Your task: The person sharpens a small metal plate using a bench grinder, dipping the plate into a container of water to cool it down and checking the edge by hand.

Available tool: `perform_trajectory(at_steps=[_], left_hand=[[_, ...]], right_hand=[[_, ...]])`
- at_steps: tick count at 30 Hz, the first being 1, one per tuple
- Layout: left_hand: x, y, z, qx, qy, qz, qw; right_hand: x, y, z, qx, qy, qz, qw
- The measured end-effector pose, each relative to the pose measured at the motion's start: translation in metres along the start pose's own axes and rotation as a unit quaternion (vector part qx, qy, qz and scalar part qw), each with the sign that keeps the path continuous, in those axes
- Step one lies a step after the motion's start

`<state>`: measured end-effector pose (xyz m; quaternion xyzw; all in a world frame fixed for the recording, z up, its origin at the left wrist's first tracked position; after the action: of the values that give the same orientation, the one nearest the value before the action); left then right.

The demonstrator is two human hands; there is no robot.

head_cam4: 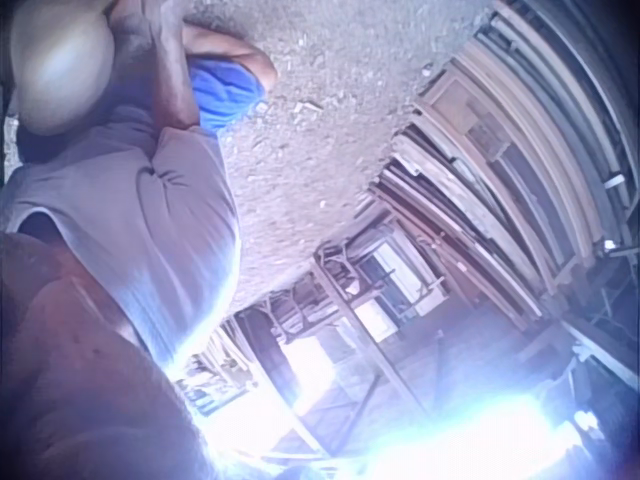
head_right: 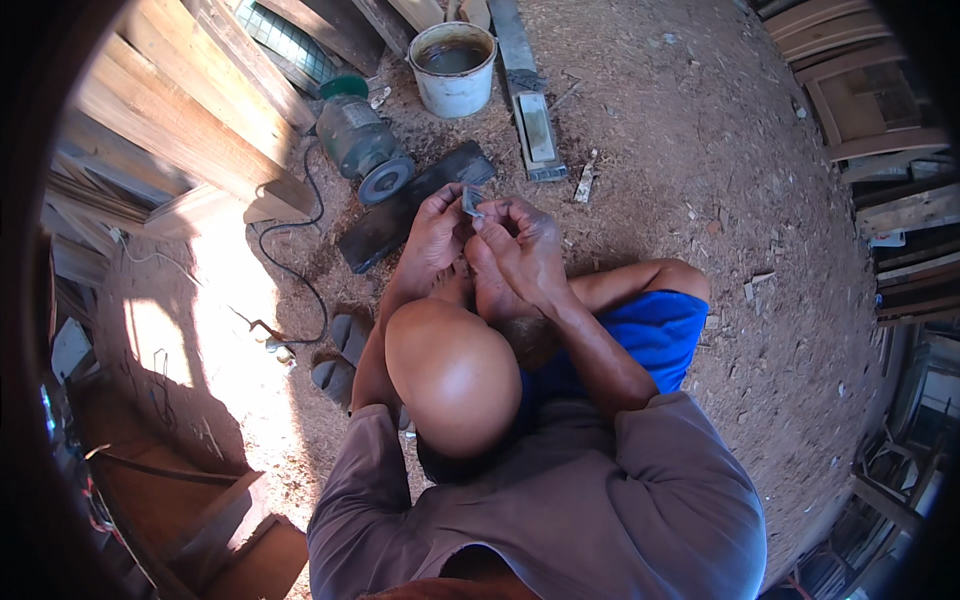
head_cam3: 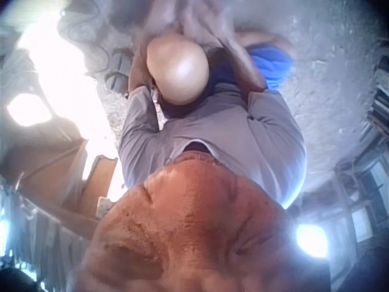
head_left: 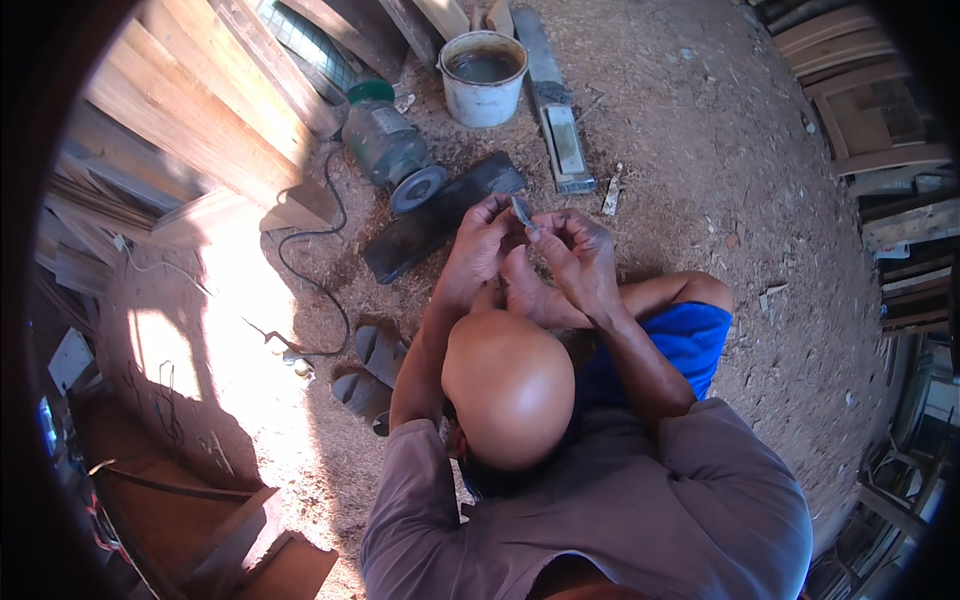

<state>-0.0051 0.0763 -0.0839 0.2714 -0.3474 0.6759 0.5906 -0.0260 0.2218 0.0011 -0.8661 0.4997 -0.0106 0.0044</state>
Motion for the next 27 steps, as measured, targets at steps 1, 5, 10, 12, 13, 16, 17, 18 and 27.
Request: perform_trajectory(at_steps=[1,5,10,12,13,16,17,18,27], left_hand=[[0.0,0.0,-0.001,-0.003,0.001,-0.001,1.0],[0.002,0.002,-0.003,-0.009,0.009,-0.004,1.0],[0.006,0.0,0.0,-0.008,0.021,0.008,1.0],[0.006,-0.002,0.001,-0.016,0.029,0.011,0.999],[0.007,-0.002,0.001,-0.017,0.027,0.011,0.999],[0.005,-0.003,0.0,-0.018,0.031,0.014,0.999],[0.003,-0.004,0.0,-0.019,0.04,0.018,0.999],[0.004,-0.005,0.0,-0.021,0.047,0.021,0.998],[0.006,-0.008,0.01,0.018,0.029,-0.026,0.999]], right_hand=[[0.0,0.0,0.0,-0.003,0.001,0.0,1.0],[-0.004,0.0,0.007,-0.009,0.012,0.001,1.0],[-0.003,-0.002,0.006,0.003,0.023,0.013,1.0],[-0.004,-0.001,0.007,0.011,0.02,0.017,1.0],[-0.004,-0.001,0.008,0.009,0.024,0.018,1.0],[-0.003,-0.001,0.008,0.006,0.032,0.019,0.999],[-0.002,-0.001,0.007,0.007,0.032,0.018,0.999],[-0.002,-0.001,0.006,0.009,0.03,0.019,0.999],[-0.001,0.004,0.016,0.148,0.204,-0.012,0.968]])
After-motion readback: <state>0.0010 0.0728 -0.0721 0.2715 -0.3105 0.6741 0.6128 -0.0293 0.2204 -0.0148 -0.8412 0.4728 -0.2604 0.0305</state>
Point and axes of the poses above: each hand's wrist, its own y-axis towards the middle knuckle, its own x-axis out of the palm, z = x × y, the point moved 3 cm from there along y, towards the middle knuckle, and after that the axes turned 3 degrees about -z, right-handed, at the moved point
